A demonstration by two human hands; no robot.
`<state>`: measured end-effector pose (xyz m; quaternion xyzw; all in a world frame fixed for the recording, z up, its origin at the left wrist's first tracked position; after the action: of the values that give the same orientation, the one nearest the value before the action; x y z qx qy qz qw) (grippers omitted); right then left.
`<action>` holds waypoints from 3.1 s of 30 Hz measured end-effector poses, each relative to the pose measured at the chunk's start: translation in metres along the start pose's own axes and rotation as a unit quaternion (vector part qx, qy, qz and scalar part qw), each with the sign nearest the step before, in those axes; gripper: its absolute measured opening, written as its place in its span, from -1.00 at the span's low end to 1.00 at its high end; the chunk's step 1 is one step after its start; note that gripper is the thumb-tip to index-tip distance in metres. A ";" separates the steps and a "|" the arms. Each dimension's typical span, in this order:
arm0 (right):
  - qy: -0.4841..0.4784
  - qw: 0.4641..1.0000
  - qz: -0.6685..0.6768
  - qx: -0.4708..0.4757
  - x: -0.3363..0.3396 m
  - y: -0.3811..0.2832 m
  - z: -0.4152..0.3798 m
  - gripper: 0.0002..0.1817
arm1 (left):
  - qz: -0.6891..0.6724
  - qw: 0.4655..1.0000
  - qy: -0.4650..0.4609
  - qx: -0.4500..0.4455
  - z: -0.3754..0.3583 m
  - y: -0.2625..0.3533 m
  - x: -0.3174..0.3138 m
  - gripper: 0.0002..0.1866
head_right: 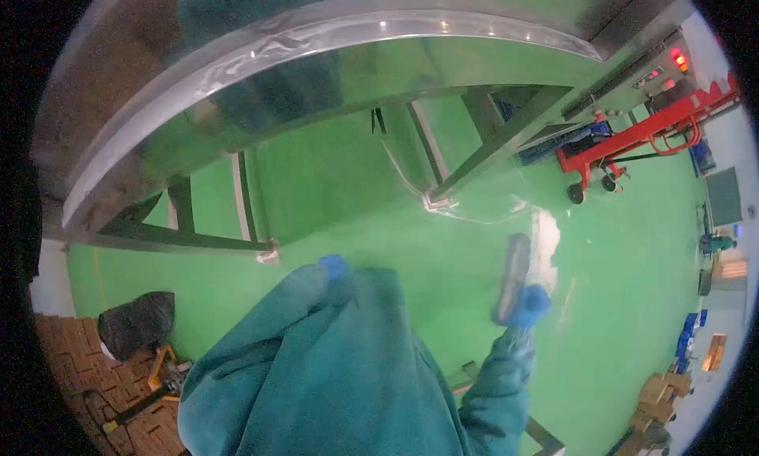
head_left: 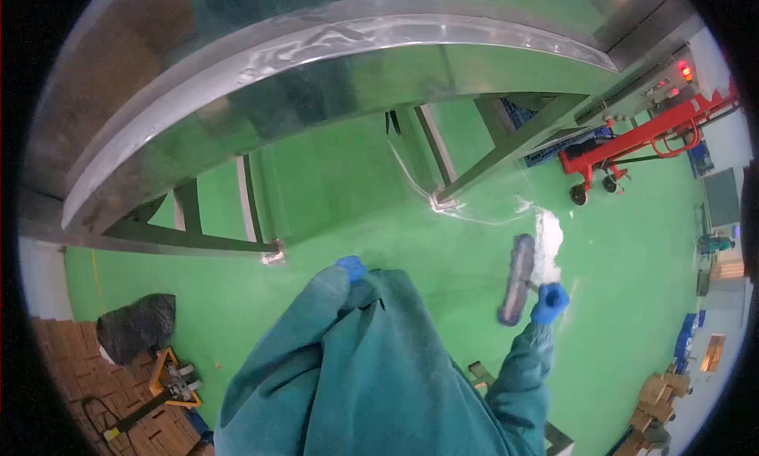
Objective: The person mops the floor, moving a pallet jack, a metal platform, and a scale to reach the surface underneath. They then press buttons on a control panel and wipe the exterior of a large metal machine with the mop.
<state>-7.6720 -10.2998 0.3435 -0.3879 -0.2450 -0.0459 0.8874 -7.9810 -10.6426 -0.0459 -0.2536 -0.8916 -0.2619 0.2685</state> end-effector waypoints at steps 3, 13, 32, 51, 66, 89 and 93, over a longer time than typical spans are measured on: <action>-0.093 0.995 -0.042 -0.002 -0.015 -0.001 0.031 -0.71 | -0.003 0.999 -0.011 -0.043 -0.001 0.052 0.025 -0.50; -0.094 0.989 -0.008 0.116 0.033 -0.301 0.072 -0.78 | -0.225 0.845 0.188 -0.447 -0.199 0.294 0.142 0.00; -0.357 0.771 0.513 0.121 -0.230 -0.318 -0.056 -0.86 | -0.753 0.555 0.310 -0.170 -0.149 0.008 0.174 -0.96; -0.117 0.883 0.402 -0.210 -0.402 -0.289 -0.126 -0.80 | -0.646 0.758 0.090 -0.002 0.050 -0.222 0.230 -0.88; 0.173 0.869 0.327 -0.330 -0.220 -0.276 -0.171 -0.91 | -0.212 0.925 0.126 -0.290 -0.022 0.008 0.184 -0.76; 0.306 0.861 0.194 -0.358 0.087 -0.289 -0.221 -0.92 | 0.388 0.763 -0.139 -0.497 -0.175 0.263 -0.008 -0.75; 0.355 0.845 0.193 -0.352 0.137 -0.280 -0.220 -0.91 | 0.345 0.779 -0.120 -0.510 -0.216 0.323 -0.016 -0.77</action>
<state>-7.5400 -10.6361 0.4675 -0.6707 0.1988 -0.0915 0.7087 -7.7028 -10.5405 0.2062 -0.6739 -0.5054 -0.5352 0.0631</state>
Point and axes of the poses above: each hand's wrist, its own z-axis towards the middle knuckle, its own x-axis out of the back of the hand, y = z × x, the point moved 7 cm from there along z, towards the middle knuckle, and after that the axes turned 6 degrees about x, right-handed, at the moved point
